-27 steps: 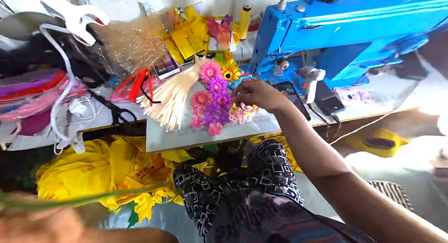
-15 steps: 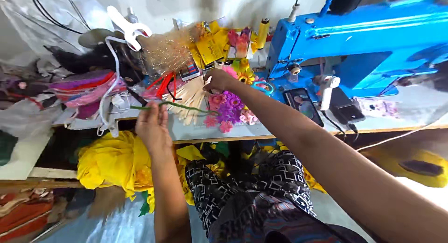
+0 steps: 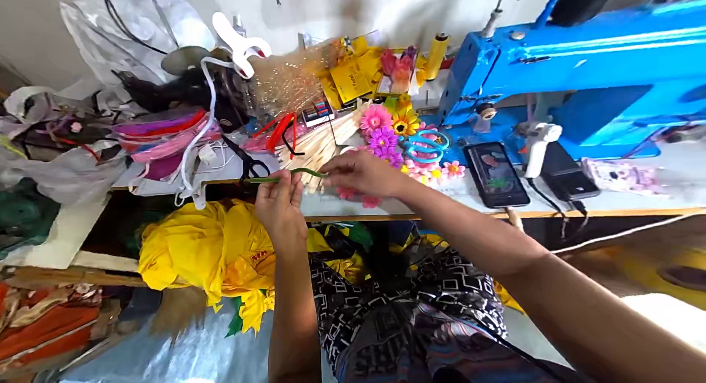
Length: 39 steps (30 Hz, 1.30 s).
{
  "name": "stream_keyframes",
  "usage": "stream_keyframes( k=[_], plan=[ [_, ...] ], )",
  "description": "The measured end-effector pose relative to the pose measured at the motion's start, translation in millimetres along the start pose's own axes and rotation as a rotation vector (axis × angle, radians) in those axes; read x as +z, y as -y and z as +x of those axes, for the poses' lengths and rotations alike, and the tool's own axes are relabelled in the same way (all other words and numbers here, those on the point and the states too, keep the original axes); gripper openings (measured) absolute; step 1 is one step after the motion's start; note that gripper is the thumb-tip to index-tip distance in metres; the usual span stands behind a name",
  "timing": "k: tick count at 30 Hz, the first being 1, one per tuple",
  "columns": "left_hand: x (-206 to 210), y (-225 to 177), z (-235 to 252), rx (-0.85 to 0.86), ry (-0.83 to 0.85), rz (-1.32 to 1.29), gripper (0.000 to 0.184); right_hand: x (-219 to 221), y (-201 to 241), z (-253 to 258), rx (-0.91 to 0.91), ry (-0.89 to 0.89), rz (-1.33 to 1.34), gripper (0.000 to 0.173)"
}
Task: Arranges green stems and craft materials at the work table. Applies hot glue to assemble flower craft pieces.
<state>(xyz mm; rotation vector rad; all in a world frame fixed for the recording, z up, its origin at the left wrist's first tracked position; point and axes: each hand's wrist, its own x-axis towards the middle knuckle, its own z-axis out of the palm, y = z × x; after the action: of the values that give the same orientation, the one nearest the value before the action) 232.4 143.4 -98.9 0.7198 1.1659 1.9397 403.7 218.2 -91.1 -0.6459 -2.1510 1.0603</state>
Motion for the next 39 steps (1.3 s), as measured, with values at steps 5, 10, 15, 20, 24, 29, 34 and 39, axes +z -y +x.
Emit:
stream_keyframes(
  k=[5, 10, 15, 20, 24, 29, 34, 39],
  plan=[
    [-28.8, -16.9, -6.3, 0.798, 0.026, 0.348, 0.051, -13.4, 12.2, -29.5, -0.014, -0.209, -0.031, 0.021],
    [5.8, -57.5, -38.6, 1.033, 0.47, 1.176, 0.043, -42.9, 35.8, -32.8, -0.092, -0.052, -0.185, 0.02],
    [19.0, -15.0, -12.5, 0.757, 0.741, 1.216, 0.031, -48.2, 28.8, -32.6, -0.019, -0.076, -0.069, 0.018],
    [-44.6, -20.7, -8.9, 0.523, 0.625, 0.766, 0.033, -43.0, -17.2, -83.7, 0.01, -0.023, -0.269, 0.032],
    [-76.5, -27.3, -14.9, 0.3, 0.436, 0.3, 0.023, -6.2, -72.1, -116.5, -0.108, 0.002, -0.658, 0.02],
    [-54.6, -17.2, -27.4, 0.011, 0.352, 0.417, 0.027, 12.7, -95.4, -102.2, -0.131, -0.113, -0.831, 0.028],
    [-29.1, 0.9, -17.0, -0.17, 0.4, 0.465, 0.028, 2.2, -30.6, -96.5, -0.3, -0.155, -0.648, 0.024],
    [-11.7, 3.4, -23.1, -0.034, 0.588, 0.638, 0.025, 2.4, 39.3, -90.1, -0.509, -0.153, -0.774, 0.025]
  ],
)
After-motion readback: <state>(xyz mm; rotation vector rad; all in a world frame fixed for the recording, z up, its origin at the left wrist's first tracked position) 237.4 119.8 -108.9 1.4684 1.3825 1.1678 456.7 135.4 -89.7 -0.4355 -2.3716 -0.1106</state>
